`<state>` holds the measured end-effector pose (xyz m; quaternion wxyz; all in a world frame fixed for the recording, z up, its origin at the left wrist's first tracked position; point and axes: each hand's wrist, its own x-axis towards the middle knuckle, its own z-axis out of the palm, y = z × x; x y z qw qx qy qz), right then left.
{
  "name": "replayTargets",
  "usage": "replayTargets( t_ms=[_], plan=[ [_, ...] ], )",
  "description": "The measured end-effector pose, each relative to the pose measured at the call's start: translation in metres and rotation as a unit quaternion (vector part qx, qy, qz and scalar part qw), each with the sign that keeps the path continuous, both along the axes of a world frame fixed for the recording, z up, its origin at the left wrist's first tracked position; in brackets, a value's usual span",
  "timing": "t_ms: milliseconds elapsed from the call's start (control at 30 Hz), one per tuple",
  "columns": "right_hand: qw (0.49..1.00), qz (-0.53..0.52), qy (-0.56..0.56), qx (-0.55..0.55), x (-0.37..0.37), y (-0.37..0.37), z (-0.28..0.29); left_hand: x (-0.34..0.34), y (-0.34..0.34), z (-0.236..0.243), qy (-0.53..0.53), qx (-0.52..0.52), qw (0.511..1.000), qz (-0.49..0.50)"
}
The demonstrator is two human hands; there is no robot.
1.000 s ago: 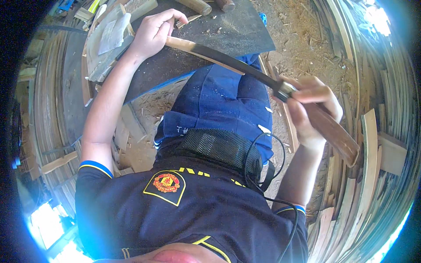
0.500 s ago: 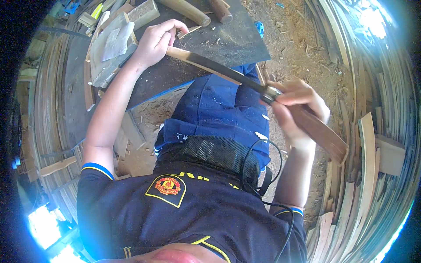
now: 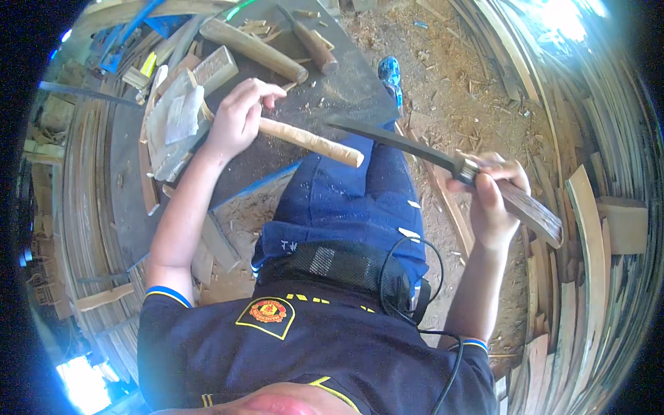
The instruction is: The person uses a hand file to shape a small wooden stick held in the left hand, repeatedly filing its edges and ends. The person rotates the stick to work different sides and occasionally pauses to inspect the surface. The finished stick is not shown being placed anywhere.
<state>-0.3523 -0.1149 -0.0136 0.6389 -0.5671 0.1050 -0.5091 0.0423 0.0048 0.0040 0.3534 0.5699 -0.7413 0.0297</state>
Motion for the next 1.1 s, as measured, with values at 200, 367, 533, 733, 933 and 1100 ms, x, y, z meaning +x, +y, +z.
replayTargets(
  t_ms=[200,367,533,733,933,1100],
  plan=[
    [0.999,-0.041,0.005,-0.016,-0.01,-0.003,-0.008,-0.046,0.021,0.034,-0.157,-0.033,0.987,0.02],
    [0.998,-0.045,0.035,-0.025,-0.015,0.008,-0.01,-0.113,0.043,0.035,-0.129,0.056,0.986,0.095],
    [0.997,-0.067,0.041,0.012,-0.021,0.011,-0.015,-0.143,0.044,0.027,-0.092,0.128,0.976,0.152],
    [0.996,-0.073,0.039,0.011,-0.03,0.01,-0.022,-0.135,0.039,0.005,-0.131,0.117,0.966,0.19],
    [0.996,-0.076,-0.013,0.044,-0.018,0.016,-0.022,-0.123,0.036,0.002,-0.142,0.048,0.982,0.113],
    [0.999,-0.05,-0.019,0.006,-0.014,0.021,-0.01,-0.125,0.044,-0.004,-0.147,-0.002,0.987,0.058]
  ],
)
